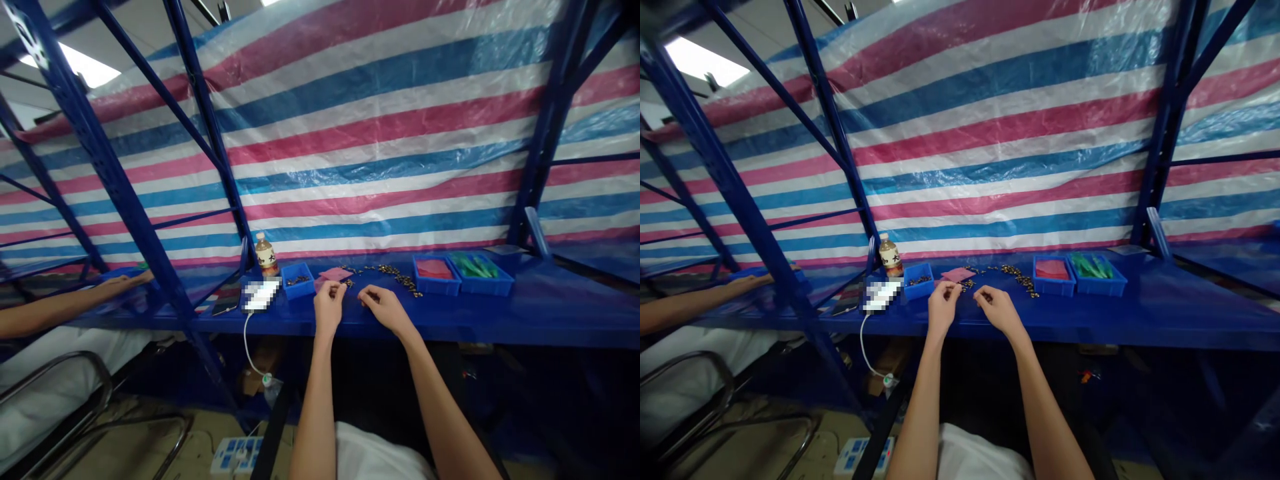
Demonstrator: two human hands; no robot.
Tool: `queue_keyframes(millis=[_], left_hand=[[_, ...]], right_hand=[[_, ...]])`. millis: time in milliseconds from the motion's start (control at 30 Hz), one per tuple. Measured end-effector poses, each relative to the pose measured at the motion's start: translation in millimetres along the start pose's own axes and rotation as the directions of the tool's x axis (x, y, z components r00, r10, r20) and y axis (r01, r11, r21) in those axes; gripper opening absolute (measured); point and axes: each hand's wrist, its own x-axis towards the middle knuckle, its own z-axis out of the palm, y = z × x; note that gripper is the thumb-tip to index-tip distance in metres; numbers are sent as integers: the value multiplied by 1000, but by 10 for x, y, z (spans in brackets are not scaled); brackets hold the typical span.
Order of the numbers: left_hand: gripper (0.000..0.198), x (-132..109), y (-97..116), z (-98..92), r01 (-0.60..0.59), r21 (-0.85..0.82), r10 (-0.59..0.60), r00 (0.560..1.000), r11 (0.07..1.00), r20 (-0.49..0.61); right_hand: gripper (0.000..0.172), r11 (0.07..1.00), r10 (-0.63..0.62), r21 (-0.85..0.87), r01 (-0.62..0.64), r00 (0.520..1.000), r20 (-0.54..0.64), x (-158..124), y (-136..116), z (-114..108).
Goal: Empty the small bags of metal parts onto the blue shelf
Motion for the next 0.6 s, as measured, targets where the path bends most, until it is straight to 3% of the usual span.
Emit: queue_keyframes(millis=[100,200,267,400,600], left_hand=[[21,119,-68,-266,-22,102,47,968,995,-245],[15,286,-168,-523,-24,264,129,914,964,-386],[11,380,-238,-623,6,363,147,907,932,-394],[9,463,-340,-642,41,527,148,939,849,-311],[22,373,-305,-575,74,585,124,949,807,-291]], right_hand=[[28,1000,16,4,-16,1000,-13,-6,0,4],[27,1000,26,0,-26,999,-20,-11,-4,5],[26,999,34,0,-34,999,-20,-12,-2,4],[27,999,50,11,-50,999,-6,-7,9,2],[26,999,47,24,-47,999,-13,-18,12,5]])
